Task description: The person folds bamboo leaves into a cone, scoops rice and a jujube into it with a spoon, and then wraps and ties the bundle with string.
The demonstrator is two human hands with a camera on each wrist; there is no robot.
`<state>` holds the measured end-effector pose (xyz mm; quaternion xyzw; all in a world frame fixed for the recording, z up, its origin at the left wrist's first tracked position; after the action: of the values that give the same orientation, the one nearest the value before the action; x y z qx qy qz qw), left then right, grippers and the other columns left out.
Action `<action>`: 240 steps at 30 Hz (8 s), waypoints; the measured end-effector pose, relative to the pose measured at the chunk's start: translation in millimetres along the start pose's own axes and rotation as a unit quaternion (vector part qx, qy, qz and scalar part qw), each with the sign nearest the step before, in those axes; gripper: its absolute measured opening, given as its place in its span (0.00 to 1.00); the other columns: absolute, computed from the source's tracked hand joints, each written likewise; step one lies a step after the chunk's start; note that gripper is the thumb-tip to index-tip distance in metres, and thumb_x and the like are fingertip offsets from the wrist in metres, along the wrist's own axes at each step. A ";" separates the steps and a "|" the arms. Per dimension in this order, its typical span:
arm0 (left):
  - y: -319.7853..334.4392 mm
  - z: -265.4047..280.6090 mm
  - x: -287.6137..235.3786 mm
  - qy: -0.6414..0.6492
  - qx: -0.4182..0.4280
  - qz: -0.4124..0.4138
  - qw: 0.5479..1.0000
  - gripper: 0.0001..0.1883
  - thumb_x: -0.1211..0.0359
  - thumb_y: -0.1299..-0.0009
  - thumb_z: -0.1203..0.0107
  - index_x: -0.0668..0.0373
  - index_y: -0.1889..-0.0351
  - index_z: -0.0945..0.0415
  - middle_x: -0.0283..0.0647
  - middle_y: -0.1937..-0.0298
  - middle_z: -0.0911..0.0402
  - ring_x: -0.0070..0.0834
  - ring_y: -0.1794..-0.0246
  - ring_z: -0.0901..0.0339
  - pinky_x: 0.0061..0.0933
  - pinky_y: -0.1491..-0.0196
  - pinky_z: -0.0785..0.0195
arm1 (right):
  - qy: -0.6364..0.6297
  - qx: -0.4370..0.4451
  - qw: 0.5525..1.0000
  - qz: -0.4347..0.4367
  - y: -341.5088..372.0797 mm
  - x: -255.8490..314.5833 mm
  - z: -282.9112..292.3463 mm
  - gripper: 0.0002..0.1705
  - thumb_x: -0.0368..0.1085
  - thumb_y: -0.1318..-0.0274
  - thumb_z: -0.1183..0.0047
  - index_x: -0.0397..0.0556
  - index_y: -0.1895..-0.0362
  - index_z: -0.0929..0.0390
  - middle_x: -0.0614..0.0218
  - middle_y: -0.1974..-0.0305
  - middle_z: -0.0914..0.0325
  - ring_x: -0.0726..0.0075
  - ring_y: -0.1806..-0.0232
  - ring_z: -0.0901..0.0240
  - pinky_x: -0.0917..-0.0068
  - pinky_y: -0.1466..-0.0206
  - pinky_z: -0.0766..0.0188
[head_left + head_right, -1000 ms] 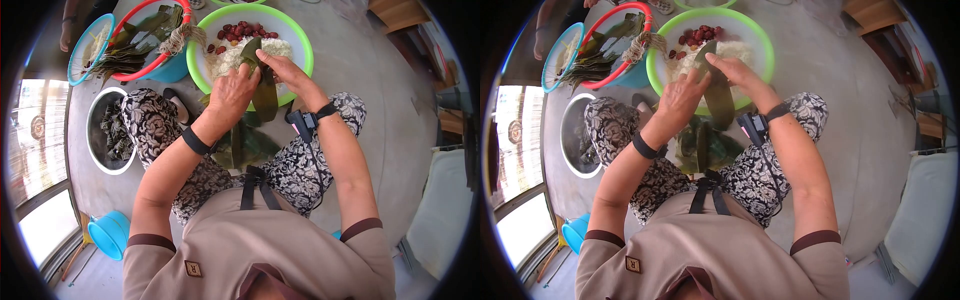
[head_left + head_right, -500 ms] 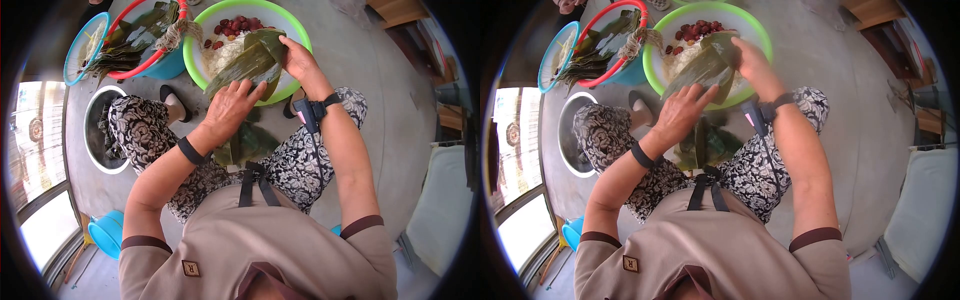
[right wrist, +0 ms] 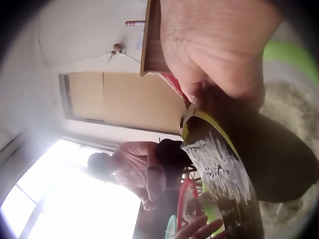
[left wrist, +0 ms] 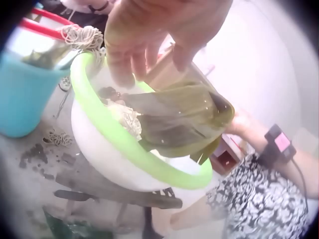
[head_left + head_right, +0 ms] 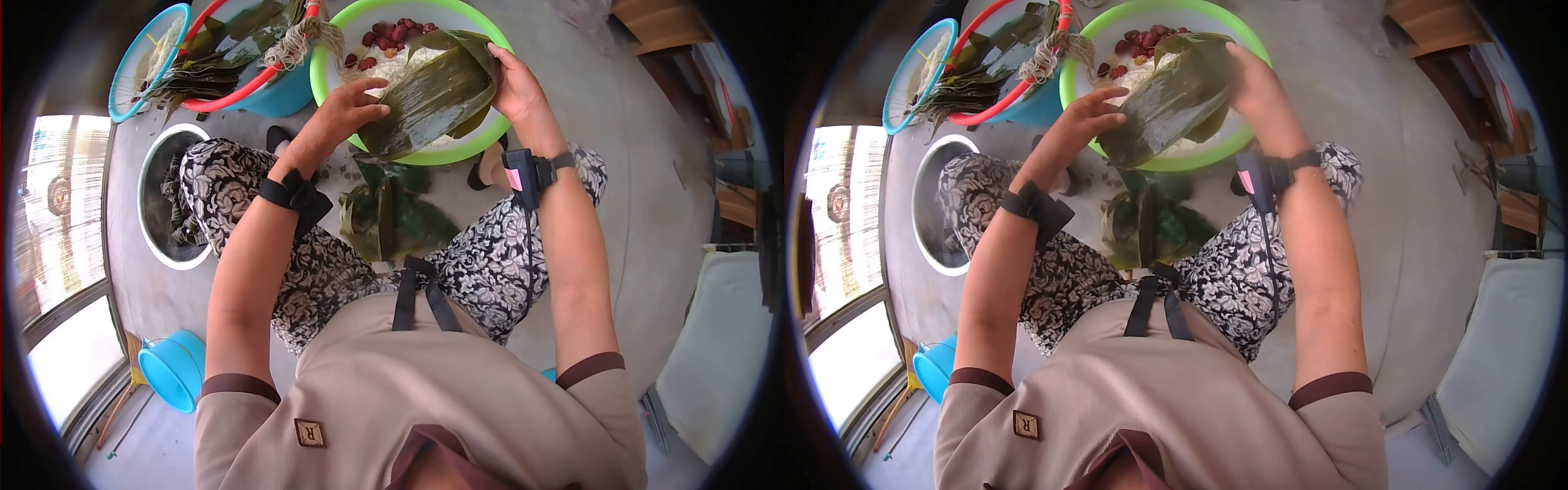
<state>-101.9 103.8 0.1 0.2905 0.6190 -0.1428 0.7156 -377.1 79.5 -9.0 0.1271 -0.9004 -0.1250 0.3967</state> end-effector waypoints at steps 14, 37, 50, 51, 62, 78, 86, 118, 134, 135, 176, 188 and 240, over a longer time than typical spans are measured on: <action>-2.6 -5.6 16.6 0.238 0.060 0.096 0.965 0.21 0.72 0.33 0.39 0.63 0.42 0.28 0.33 0.50 0.20 0.20 0.53 0.22 0.25 0.45 0.30 | -0.001 0.023 1.000 -0.014 2.5 15.2 -3.5 0.18 0.42 0.33 0.55 0.44 0.48 0.24 0.62 0.52 0.19 0.63 0.51 0.22 0.64 0.45 0.25; -1.3 -49.9 -27.7 -0.315 -0.145 -0.257 0.902 0.48 0.55 0.44 0.31 0.61 0.29 0.43 0.52 0.31 0.38 0.47 0.32 0.37 0.40 0.33 0.41 | 0.039 -0.009 0.999 0.027 1.4 16.6 -39.5 0.21 0.46 0.33 0.52 0.46 0.44 0.27 0.62 0.47 0.23 0.62 0.44 0.28 0.62 0.37 0.33; -18.7 -45.6 -16.1 0.371 -0.057 -0.032 0.926 0.21 0.76 0.29 0.55 0.62 0.37 0.36 0.41 0.43 0.25 0.32 0.44 0.26 0.33 0.38 0.34 | 0.162 0.002 0.982 0.096 4.6 29.6 -50.3 0.16 0.35 0.41 0.45 0.48 0.48 0.24 0.68 0.54 0.24 0.70 0.51 0.28 0.67 0.49 0.30; -16.0 -42.3 -17.5 0.400 -0.056 -0.022 0.915 0.21 0.76 0.29 0.56 0.62 0.37 0.37 0.42 0.43 0.25 0.32 0.43 0.26 0.33 0.38 0.34 | 0.163 0.002 0.982 0.098 4.9 31.7 -47.1 0.16 0.35 0.41 0.45 0.48 0.48 0.24 0.68 0.54 0.24 0.70 0.51 0.28 0.67 0.49 0.30; -27.6 -41.4 1.1 0.482 0.011 0.017 0.876 0.21 0.75 0.29 0.55 0.63 0.38 0.36 0.42 0.43 0.25 0.33 0.42 0.26 0.37 0.38 0.33 | 0.112 0.184 0.974 0.074 23.6 11.8 -92.6 0.22 0.33 0.39 0.46 0.42 0.41 0.30 0.62 0.47 0.24 0.68 0.46 0.26 0.70 0.40 0.29; -26.0 -51.1 -18.1 0.481 0.023 0.032 0.876 0.45 0.32 0.28 0.79 0.60 0.30 0.40 0.44 0.33 0.31 0.38 0.33 0.34 0.42 0.30 0.45 | 0.147 0.126 0.972 0.132 -2.3 -13.8 -73.7 0.36 0.22 0.44 0.51 0.40 0.30 0.47 0.56 0.47 0.26 0.65 0.49 0.25 0.71 0.44 0.27; -30.4 -47.1 -17.0 0.495 0.003 0.029 0.869 0.49 0.28 0.31 0.81 0.59 0.29 0.42 0.45 0.32 0.33 0.39 0.31 0.36 0.44 0.29 0.47 | 0.152 0.116 0.976 0.104 -0.2 -17.5 -82.1 0.35 0.22 0.44 0.49 0.40 0.32 0.45 0.59 0.46 0.27 0.66 0.47 0.27 0.72 0.43 0.28; -43.2 -47.3 -0.5 0.456 -0.032 -0.020 0.889 0.14 0.78 0.29 0.49 0.64 0.46 0.30 0.41 0.48 0.22 0.31 0.50 0.22 0.36 0.42 0.27 | 0.564 -0.025 0.764 0.313 6.7 -11.4 -88.3 0.31 0.25 0.43 0.50 0.39 0.34 0.39 0.58 0.52 0.23 0.68 0.55 0.23 0.77 0.52 0.26; -49.0 -39.1 36.0 0.532 -0.112 0.077 0.836 0.11 0.73 0.28 0.51 0.67 0.50 0.27 0.42 0.52 0.20 0.31 0.53 0.22 0.36 0.44 0.31 | 0.394 0.053 0.916 -0.055 25.7 -41.4 -23.2 0.14 0.38 0.43 0.40 0.47 0.54 0.23 0.74 0.61 0.20 0.80 0.61 0.24 0.78 0.58 0.28; -51.1 -37.3 36.0 0.532 -0.112 0.075 0.836 0.11 0.73 0.28 0.51 0.67 0.50 0.27 0.42 0.52 0.20 0.31 0.53 0.22 0.36 0.44 0.31 | 0.395 0.055 0.916 -0.053 28.8 -39.3 -24.2 0.14 0.38 0.43 0.40 0.47 0.54 0.23 0.74 0.61 0.20 0.80 0.61 0.24 0.78 0.58 0.28; -59.1 -27.0 3.2 0.435 -0.066 -0.038 0.897 0.13 0.73 0.29 0.45 0.58 0.47 0.25 0.35 0.52 0.19 0.25 0.52 0.22 0.30 0.48 0.28 | 0.166 0.062 0.984 0.034 11.7 -25.6 -65.1 0.16 0.28 0.40 0.49 0.41 0.46 0.27 0.63 0.53 0.22 0.72 0.54 0.24 0.74 0.49 0.25; -57.0 -22.9 -8.3 0.415 -0.096 -0.091 0.900 0.14 0.77 0.28 0.51 0.60 0.46 0.26 0.36 0.50 0.20 0.25 0.52 0.23 0.29 0.47 0.28 | 0.162 0.026 0.986 0.010 2.3 -30.4 -58.2 0.13 0.27 0.39 0.51 0.39 0.51 0.25 0.62 0.57 0.21 0.70 0.56 0.22 0.74 0.53 0.23; -53.5 -15.0 4.6 0.258 -0.114 0.001 0.959 0.12 0.60 0.29 0.41 0.58 0.55 0.21 0.30 0.62 0.18 0.17 0.64 0.22 0.21 0.59 0.29 | 0.320 0.031 0.945 0.054 3.1 -21.1 -57.0 0.12 0.38 0.45 0.37 0.45 0.60 0.20 0.71 0.64 0.20 0.81 0.62 0.27 0.81 0.56 0.31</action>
<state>-143.2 71.1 -18.1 0.2347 0.7945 0.0099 0.5600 -321.2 82.2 14.9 0.1239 -0.7352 -0.0280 0.6659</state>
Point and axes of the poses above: each hand's wrist, its own y-axis away from the middle knuckle, its own z-axis out of the back of the hand, x = y × z, the point moved 4 cm from there along -y, towards the middle knuckle
